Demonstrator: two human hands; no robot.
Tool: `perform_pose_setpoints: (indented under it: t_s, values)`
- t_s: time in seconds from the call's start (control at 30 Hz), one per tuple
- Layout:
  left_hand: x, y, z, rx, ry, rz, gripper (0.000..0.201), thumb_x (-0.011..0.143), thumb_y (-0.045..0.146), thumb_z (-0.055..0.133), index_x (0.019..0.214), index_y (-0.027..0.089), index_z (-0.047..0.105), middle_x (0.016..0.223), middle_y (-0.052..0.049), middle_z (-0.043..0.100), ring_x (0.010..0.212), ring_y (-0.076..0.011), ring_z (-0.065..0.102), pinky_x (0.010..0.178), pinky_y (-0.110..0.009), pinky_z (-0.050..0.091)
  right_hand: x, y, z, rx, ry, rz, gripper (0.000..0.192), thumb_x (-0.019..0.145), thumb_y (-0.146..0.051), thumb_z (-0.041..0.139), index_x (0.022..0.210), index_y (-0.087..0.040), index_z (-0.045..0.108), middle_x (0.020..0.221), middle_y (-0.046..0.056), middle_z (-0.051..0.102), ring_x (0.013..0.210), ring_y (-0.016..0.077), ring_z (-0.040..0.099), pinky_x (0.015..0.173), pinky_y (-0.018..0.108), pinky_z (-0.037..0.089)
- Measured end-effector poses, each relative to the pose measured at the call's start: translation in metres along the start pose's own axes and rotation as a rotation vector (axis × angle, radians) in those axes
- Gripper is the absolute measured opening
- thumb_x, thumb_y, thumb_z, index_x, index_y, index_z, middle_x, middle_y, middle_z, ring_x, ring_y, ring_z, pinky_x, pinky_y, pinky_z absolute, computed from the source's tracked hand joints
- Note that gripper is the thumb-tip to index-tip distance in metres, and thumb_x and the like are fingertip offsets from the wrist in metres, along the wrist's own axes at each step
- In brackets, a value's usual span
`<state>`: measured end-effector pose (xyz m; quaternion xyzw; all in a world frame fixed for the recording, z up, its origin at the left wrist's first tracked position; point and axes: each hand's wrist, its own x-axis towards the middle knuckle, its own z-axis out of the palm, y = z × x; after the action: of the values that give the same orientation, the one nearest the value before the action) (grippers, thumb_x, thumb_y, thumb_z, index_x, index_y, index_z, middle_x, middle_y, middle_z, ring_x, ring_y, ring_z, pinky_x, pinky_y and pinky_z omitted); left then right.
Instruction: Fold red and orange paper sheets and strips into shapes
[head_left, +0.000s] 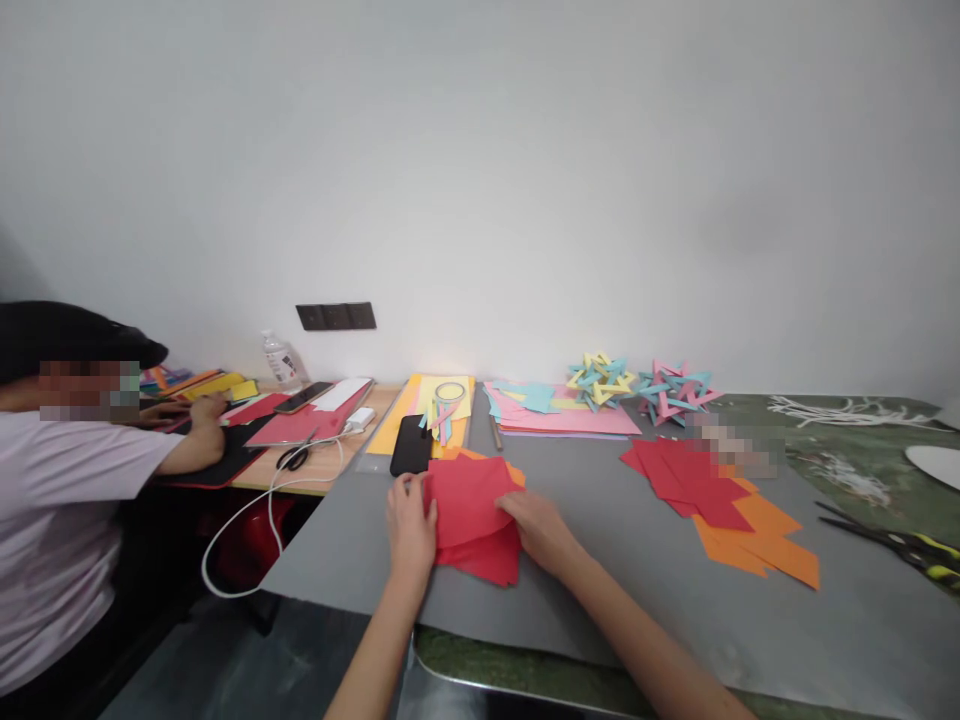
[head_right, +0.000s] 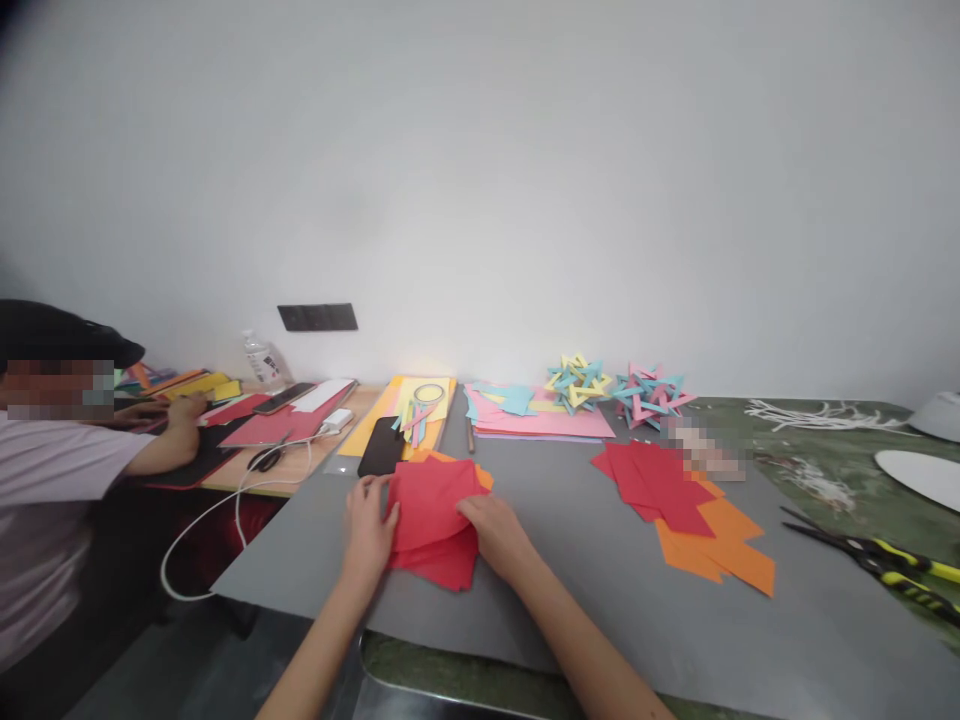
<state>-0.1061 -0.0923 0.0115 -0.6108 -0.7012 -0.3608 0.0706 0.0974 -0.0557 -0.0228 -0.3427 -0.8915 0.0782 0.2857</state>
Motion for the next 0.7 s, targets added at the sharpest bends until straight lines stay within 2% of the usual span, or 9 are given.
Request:
perform_pose_setpoints:
  t_s: [0.1,0.17,0.27,0.33,0.43,0.53,0.6,0.7]
  values:
    - [-0.012,0.002,0.007,0.179,-0.163,0.043,0.027,0.077,0.012,0.039,0.093,0.019,0.059,0.106,-0.009,0.049,0.091,-0.021,0.048,0.077,-0.034,0.039,-0.01,0.003,0.007,0.051,-0.031,0.01,0.047,0.066,0.003,0.032,0.1,-0.018,0.056,0.105,0.009,0.056,0.097,0.0169,0.05,0.08,0.031,0.039]
    - [-0.022,0.005,0.009,0.223,-0.221,0.039,0.03,0.08,0.014,0.035,0.096,0.017,0.059,0.108,-0.01,0.049,0.095,-0.0218,0.047,0.079,-0.034,0.039,-0.017,0.002,0.005,0.117,-0.015,0.039,0.047,0.067,0.002,0.03,0.101,-0.019,0.057,0.11,0.008,0.054,0.102,0.016,0.048,0.084,0.032,0.037]
    - [-0.035,0.012,0.009,0.212,-0.23,0.048,0.032,0.081,0.022,0.035,0.105,0.014,0.055,0.112,-0.013,0.048,0.102,-0.0227,0.044,0.085,-0.034,0.036,-0.022,-0.002,-0.006,0.19,0.001,0.139,0.037,0.072,-0.006,0.032,0.094,-0.019,0.059,0.108,0.007,0.055,0.102,0.0156,0.048,0.087,0.032,0.036]
    - [-0.041,0.02,0.011,0.198,-0.259,0.06,0.032,0.081,0.022,0.036,0.106,0.014,0.054,0.113,-0.013,0.048,0.104,-0.0227,0.043,0.087,-0.034,0.036,-0.02,-0.005,-0.012,0.168,-0.001,0.216,0.028,0.075,-0.012,0.034,0.083,-0.019,0.06,0.096,0.006,0.059,0.092,0.0159,0.053,0.082,0.03,0.04]
    - [-0.051,0.038,0.02,0.22,-0.289,0.023,0.032,0.079,0.018,0.038,0.106,0.013,0.054,0.113,-0.014,0.048,0.102,-0.0238,0.045,0.085,-0.036,0.037,-0.016,-0.008,-0.013,-0.014,0.037,0.364,0.024,0.076,-0.016,0.038,0.087,-0.016,0.059,0.088,0.008,0.06,0.085,0.0186,0.055,0.076,0.03,0.042]
    - [-0.06,0.062,0.041,0.243,-0.305,0.023,0.03,0.078,0.016,0.04,0.103,0.013,0.056,0.112,-0.014,0.049,0.099,-0.0241,0.046,0.082,-0.036,0.04,-0.017,-0.006,-0.005,-0.235,0.056,0.402,0.035,0.074,-0.008,0.036,0.104,-0.014,0.054,0.105,0.012,0.055,0.101,0.0214,0.049,0.083,0.032,0.038]
    - [-0.063,0.08,0.056,0.264,-0.316,0.052,0.03,0.077,0.013,0.04,0.102,0.013,0.057,0.108,-0.013,0.052,0.096,-0.0232,0.047,0.079,-0.035,0.041,-0.021,-0.001,0.0,-0.35,0.01,0.382,0.044,0.073,-0.003,0.033,0.112,-0.013,0.05,0.119,0.012,0.048,0.113,0.0215,0.04,0.091,0.034,0.032]
    - [-0.06,0.104,0.072,0.332,-0.334,0.058,0.032,0.078,0.01,0.037,0.102,0.011,0.057,0.103,-0.014,0.054,0.092,-0.0226,0.049,0.075,-0.034,0.042,-0.027,0.011,0.001,-0.474,-0.09,0.488,0.042,0.078,-0.012,0.034,0.119,-0.012,0.045,0.126,0.015,0.041,0.119,0.0256,0.033,0.095,0.04,0.025]
